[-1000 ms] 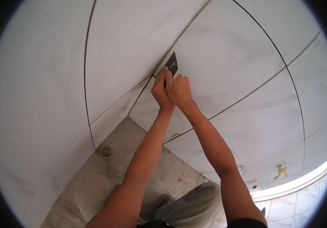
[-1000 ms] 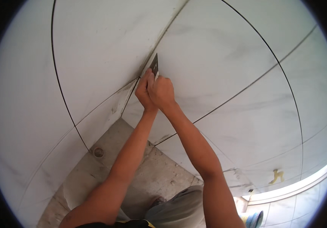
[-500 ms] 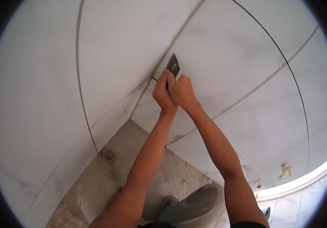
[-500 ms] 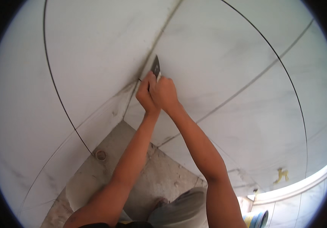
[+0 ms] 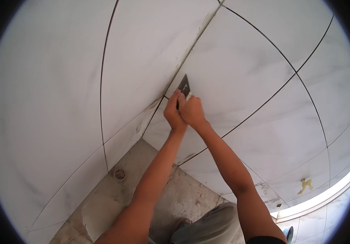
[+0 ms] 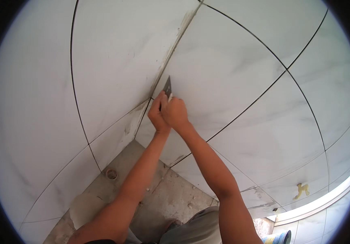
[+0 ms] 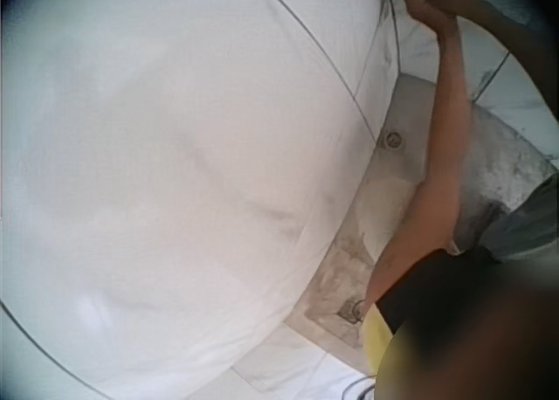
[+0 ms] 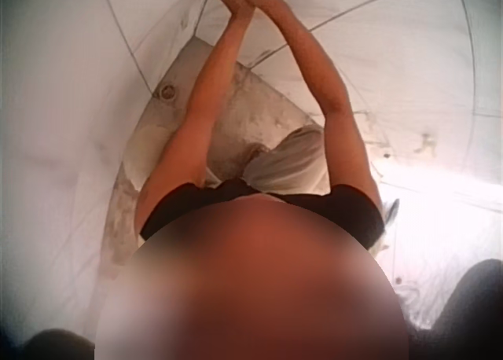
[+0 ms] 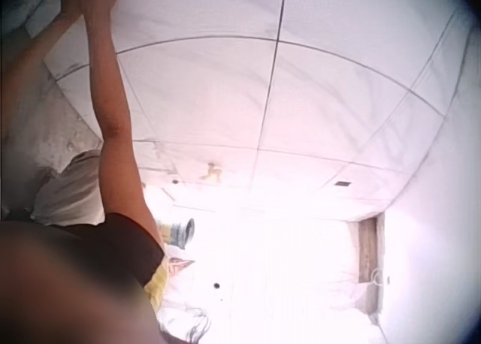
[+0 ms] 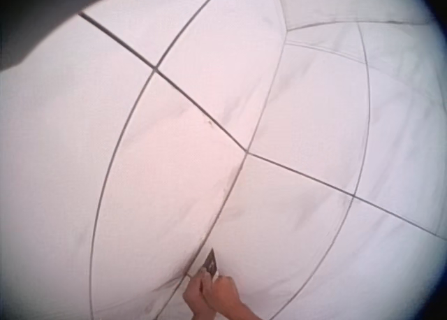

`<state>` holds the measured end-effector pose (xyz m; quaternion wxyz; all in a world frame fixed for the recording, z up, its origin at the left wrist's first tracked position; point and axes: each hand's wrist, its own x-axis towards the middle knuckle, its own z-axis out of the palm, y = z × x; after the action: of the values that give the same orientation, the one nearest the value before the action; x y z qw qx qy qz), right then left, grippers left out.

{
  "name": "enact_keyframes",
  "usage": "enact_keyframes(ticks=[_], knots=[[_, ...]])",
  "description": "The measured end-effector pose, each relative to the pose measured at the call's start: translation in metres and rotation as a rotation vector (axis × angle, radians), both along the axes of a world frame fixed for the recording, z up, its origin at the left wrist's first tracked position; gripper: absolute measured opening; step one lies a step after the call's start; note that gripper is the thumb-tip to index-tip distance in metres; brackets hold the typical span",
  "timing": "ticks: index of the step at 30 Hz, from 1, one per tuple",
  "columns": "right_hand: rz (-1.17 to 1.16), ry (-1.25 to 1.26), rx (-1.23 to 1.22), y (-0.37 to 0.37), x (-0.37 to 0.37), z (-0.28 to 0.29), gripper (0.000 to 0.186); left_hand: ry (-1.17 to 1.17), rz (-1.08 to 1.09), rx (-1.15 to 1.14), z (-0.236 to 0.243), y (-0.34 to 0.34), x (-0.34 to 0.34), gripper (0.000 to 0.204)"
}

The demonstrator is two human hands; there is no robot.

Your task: Applying grout or putty to tile joints on a wall using a spatula.

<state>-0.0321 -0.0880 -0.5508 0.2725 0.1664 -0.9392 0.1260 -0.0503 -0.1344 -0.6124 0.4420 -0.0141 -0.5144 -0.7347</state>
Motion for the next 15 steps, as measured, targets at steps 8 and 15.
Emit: enact_keyframes(ticks=[8, 15], knots=[[-0.062, -0.054, 0.019, -0.006, 0.008, 0.013, 0.042, 0.018, -0.061, 0.034, 0.005, 0.011, 0.02, 0.026], [-0.228, -0.134, -0.066, -0.011, -0.007, 0.016, 0.04, 0.0, -0.095, 0.136, 0.012, 0.008, 0.0, 0.026]])
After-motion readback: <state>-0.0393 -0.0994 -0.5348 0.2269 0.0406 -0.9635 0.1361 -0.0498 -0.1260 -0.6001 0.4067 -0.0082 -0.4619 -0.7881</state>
